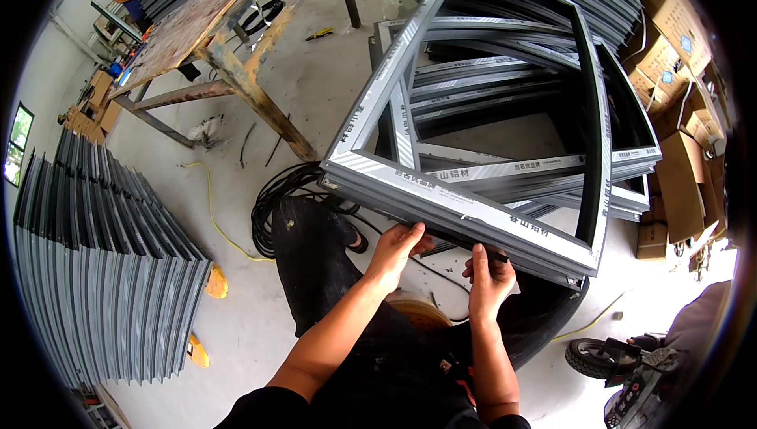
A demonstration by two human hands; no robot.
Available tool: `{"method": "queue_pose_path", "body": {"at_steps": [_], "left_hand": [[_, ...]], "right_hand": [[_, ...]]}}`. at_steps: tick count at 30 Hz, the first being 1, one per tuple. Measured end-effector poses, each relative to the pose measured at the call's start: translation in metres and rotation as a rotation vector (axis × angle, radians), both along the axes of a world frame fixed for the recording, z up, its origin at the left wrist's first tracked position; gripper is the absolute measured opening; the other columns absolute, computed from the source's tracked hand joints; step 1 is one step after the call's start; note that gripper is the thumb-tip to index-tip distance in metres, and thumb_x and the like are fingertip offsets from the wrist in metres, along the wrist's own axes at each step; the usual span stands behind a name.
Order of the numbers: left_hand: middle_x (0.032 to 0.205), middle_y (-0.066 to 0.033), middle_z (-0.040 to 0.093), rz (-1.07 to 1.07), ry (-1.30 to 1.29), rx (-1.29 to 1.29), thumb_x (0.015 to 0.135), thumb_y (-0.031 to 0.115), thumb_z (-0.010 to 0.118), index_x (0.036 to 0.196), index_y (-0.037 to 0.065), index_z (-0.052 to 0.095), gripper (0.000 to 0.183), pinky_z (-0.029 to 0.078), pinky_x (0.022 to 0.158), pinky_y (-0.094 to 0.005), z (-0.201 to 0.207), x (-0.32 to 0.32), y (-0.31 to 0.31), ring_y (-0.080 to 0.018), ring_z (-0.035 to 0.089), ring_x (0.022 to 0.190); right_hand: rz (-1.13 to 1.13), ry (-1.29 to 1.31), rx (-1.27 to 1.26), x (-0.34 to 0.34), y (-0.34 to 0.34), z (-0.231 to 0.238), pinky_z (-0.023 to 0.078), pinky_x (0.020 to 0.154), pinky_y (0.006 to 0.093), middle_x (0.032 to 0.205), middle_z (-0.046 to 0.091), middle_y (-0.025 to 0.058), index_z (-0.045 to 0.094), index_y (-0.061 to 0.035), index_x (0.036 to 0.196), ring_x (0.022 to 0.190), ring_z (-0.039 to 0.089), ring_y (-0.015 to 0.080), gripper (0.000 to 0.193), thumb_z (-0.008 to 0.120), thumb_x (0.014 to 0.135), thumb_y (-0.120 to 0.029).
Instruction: The person assembles metal window frames by inserting rubber gaskets into the frame channels and securing corners using a tool and a mallet.
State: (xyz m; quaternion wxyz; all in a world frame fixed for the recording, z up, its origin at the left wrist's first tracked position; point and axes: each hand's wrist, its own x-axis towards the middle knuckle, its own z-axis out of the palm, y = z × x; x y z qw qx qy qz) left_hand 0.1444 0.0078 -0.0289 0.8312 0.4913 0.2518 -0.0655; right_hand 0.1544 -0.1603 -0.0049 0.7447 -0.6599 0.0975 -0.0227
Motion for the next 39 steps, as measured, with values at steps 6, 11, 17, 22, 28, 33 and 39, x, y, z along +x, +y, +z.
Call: {"method": "queue_pose_path", "body": {"at_steps": [6, 11, 17, 22, 28, 33, 39], "left_hand": [[0.094, -0.0078, 0.069, -0.136, -0.020, -0.009, 0.091, 0.034, 0.067, 0.098, 0.002, 0.066, 0.033, 0.049, 0.089, -0.0317, -0.003, 0.004, -0.006, -0.0178, 0.066, 0.090], [0.093, -0.0073, 0.069, -0.154, 0.074, -0.017, 0.090, 0.032, 0.069, 0.100, 0.003, 0.066, 0.030, 0.051, 0.088, -0.0330, 0.015, 0.004, -0.014, -0.0161, 0.066, 0.091], [0.092, -0.0079, 0.069, -0.146, 0.022, -0.009, 0.090, 0.030, 0.070, 0.095, 0.003, 0.065, 0.028, 0.051, 0.087, -0.0328, -0.005, 0.006, -0.026, -0.0162, 0.066, 0.087], [0.093, -0.0083, 0.069, -0.073, 0.076, -0.038, 0.089, 0.030, 0.070, 0.091, 0.003, 0.064, 0.028, 0.051, 0.085, -0.0319, 0.002, 0.001, -0.035, -0.0162, 0.065, 0.084], [0.086, -0.0067, 0.069, -0.083, -0.017, 0.000, 0.089, 0.029, 0.071, 0.089, 0.004, 0.066, 0.026, 0.051, 0.079, -0.0306, -0.006, 0.004, -0.048, -0.0145, 0.065, 0.079], [0.086, -0.0052, 0.069, -0.075, 0.051, -0.004, 0.087, 0.029, 0.072, 0.089, 0.005, 0.066, 0.025, 0.052, 0.076, -0.0289, 0.006, 0.005, -0.052, -0.0137, 0.065, 0.078], [0.088, -0.0039, 0.069, -0.141, 0.011, -0.083, 0.087, 0.027, 0.073, 0.093, 0.005, 0.068, 0.023, 0.050, 0.077, -0.0292, -0.005, 0.008, -0.070, -0.0142, 0.064, 0.077]], "right_hand": [[0.036, 0.032, -0.014, 0.001, -0.005, 0.003, 0.045, 0.051, 0.0209, 0.071, 0.062, 0.0040, 0.063, 0.0051, 0.094, 0.057, 0.055, 0.0072, 0.014, 0.065, 0.091, -0.008], [0.037, 0.039, 0.025, 0.001, -0.006, -0.001, 0.044, 0.050, 0.0206, 0.073, 0.063, 0.0040, 0.063, 0.0045, 0.095, 0.059, 0.055, 0.0069, 0.013, 0.065, 0.091, -0.007], [0.062, 0.102, -0.013, -0.007, -0.018, 0.026, 0.040, 0.050, 0.0197, 0.073, 0.063, 0.0050, 0.063, 0.0050, 0.107, 0.055, 0.054, 0.0072, 0.020, 0.062, 0.093, -0.010], [0.015, 0.144, -0.027, -0.034, -0.054, 0.032, 0.043, 0.047, 0.0196, 0.080, 0.065, 0.0094, 0.058, 0.0062, 0.118, 0.058, 0.061, 0.0113, 0.027, 0.055, 0.096, -0.010], [-0.009, 0.256, 0.108, -0.042, -0.082, 0.007, 0.051, 0.053, 0.0241, 0.085, 0.066, 0.0115, 0.057, 0.0083, 0.115, 0.061, 0.064, 0.0156, 0.025, 0.052, 0.097, -0.008], [0.028, 0.373, 0.290, -0.022, -0.080, 0.003, 0.050, 0.056, 0.0264, 0.086, 0.066, 0.0117, 0.058, 0.0052, 0.112, 0.063, 0.064, 0.0179, 0.029, 0.058, 0.096, -0.019], [-0.008, 0.387, 0.498, -0.003, -0.060, -0.007, 0.048, 0.053, 0.0273, 0.079, 0.065, 0.0119, 0.056, -0.0017, 0.091, 0.061, 0.063, 0.0190, 0.022, 0.062, 0.095, -0.022]]}}
